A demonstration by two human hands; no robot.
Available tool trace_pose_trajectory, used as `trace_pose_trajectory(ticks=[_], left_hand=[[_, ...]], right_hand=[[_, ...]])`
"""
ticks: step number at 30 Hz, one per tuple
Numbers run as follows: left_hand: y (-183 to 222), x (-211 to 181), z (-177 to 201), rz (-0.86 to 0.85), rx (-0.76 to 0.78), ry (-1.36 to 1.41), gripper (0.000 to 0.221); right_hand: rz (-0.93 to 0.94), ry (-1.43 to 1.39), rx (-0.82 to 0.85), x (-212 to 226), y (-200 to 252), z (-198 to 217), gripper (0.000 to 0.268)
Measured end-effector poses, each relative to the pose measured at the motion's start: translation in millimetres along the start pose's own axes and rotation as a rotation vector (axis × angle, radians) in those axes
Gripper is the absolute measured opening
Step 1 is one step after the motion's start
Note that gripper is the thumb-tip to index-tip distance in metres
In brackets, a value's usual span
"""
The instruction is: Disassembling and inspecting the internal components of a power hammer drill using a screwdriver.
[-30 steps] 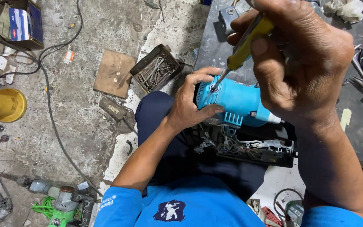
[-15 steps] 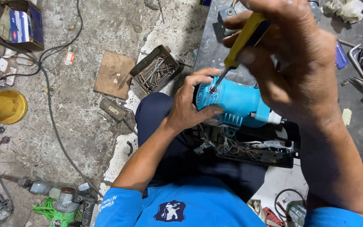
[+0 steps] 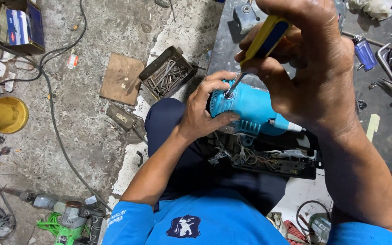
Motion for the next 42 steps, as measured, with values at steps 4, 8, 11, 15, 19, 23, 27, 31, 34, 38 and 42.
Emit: trace_pose_trajectory(ticks=[4, 8, 11, 15, 19, 23, 27, 31, 34, 38, 42], left_hand=[[-0.6, -1.1, 0.0, -0.028, 0.001, -0.011, 0.052], [-1.7, -2.8, 0.2, -0.036, -0.002, -0.015, 0.05], [-2.2, -4.6, 0.3, -0.048, -0.004, -0.032, 0.049], [-3.3, -5.9, 0.6, -0.046, 0.002, -0.037, 0.049], [-3.7, -6.6, 0.8, -0.054, 0.003, -0.036, 0.048], [-2.9, -5.8, 0.0, -0.046, 0.002, -0.032, 0.048], [-3.2, -6.6, 0.5, -0.05, 0.0, -0.04, 0.048], [-3.4, -7.0, 0.8, -0.054, -0.006, -0.048, 0.048], [-2.9, -5.8, 0.3, -0.056, -0.004, -0.048, 0.048], [-2.8, -5.3, 0.0, -0.058, -0.009, -0.031, 0.048], [-2.6, -5.7, 0.1, -0.064, -0.008, -0.043, 0.048]], right_hand=[[0.047, 0.026, 0.006, 0.6, 1.9, 1.5, 0.055], [0.032, 0.026, -0.008, 0.9, 2.2, 0.7, 0.052], [0.068, 0.059, -0.016, 1.4, 2.2, 0.4, 0.05], [0.047, 0.044, -0.038, 0.1, 3.5, -0.7, 0.048], [0.045, 0.078, -0.053, -1.1, 4.3, -0.5, 0.049], [0.038, 0.05, -0.059, -0.3, 5.0, -0.9, 0.049], [0.029, 0.101, -0.07, 1.3, 4.2, -1.4, 0.051], [0.012, 0.129, -0.099, 2.7, 3.3, -2.2, 0.051], [-0.003, 0.138, -0.103, 1.7, 3.7, -1.9, 0.049], [-0.001, 0.133, -0.108, 2.1, 3.9, -1.8, 0.051], [0.009, 0.144, -0.101, 1.2, 6.0, -0.8, 0.052]])
Point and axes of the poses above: each hand's wrist, its own y-axis away from the middle knuckle, its own z-axis out of the back of the hand, x = y × z, the point moved 6 cm from there along -y, towards the middle knuckle, and after that the axes turned 5 degrees about z, right-handed, at the moved point
